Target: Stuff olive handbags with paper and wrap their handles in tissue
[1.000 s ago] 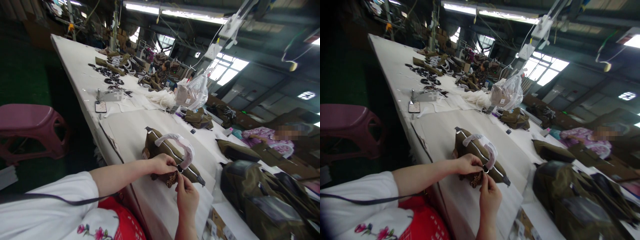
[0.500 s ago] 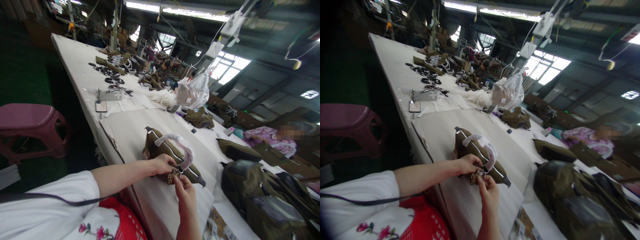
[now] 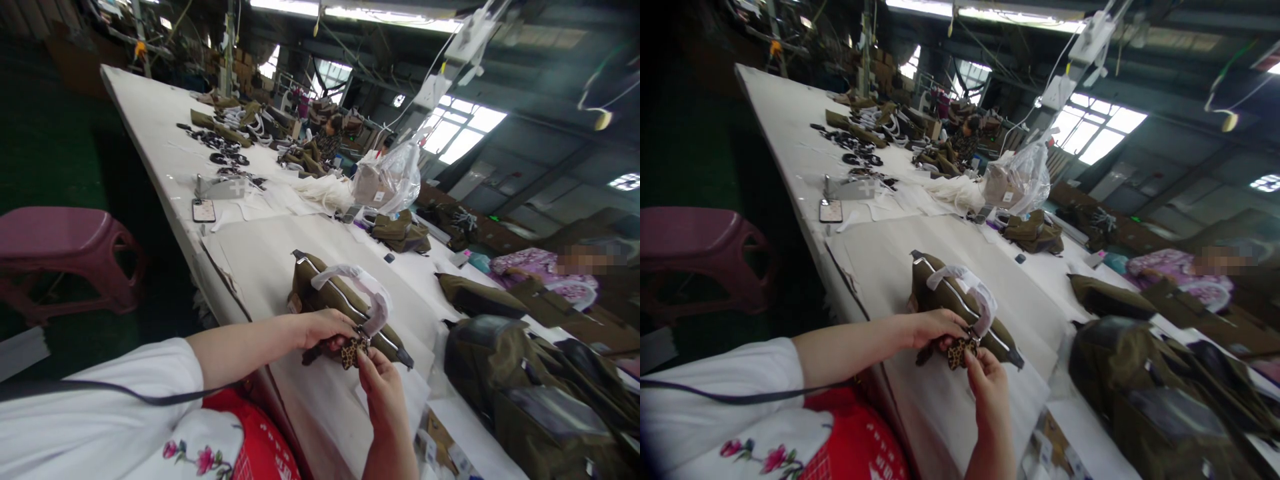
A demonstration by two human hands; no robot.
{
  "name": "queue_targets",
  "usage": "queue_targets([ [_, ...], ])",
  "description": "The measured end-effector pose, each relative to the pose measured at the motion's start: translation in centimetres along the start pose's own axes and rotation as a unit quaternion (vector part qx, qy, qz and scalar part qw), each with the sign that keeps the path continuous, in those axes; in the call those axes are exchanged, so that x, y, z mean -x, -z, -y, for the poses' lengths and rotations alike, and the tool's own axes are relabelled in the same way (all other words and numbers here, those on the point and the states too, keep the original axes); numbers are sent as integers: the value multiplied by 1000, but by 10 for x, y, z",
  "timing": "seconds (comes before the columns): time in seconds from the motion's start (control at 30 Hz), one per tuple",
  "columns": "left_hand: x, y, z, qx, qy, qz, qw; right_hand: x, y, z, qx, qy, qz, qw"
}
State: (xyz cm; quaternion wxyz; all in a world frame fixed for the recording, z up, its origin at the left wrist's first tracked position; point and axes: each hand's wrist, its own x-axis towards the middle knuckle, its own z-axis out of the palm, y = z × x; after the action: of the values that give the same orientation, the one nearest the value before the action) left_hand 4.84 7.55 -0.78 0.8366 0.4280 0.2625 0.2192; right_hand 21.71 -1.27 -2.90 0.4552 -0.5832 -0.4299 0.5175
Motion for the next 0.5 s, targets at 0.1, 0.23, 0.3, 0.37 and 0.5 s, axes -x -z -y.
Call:
queue_targets([
  [0.1,0,-3,1,55,18,-1,998,1,2,1,10,-6,4,1000],
  [0.23,-2,-9,7,49,-17,-32,998,-1,7,1,20,-19,16,999],
  [0.3,-3,-12,10,21,-42,-78,996,-2,10,0,28,-22,22,999],
  [0.37,-3,-17,13,-2,-56,-139,989,-3,12,-2,38,-21,22,999],
  [0.5,-2,-21,16,-45,-56,-207,976,-3,14,-4,48,-20,24,998],
])
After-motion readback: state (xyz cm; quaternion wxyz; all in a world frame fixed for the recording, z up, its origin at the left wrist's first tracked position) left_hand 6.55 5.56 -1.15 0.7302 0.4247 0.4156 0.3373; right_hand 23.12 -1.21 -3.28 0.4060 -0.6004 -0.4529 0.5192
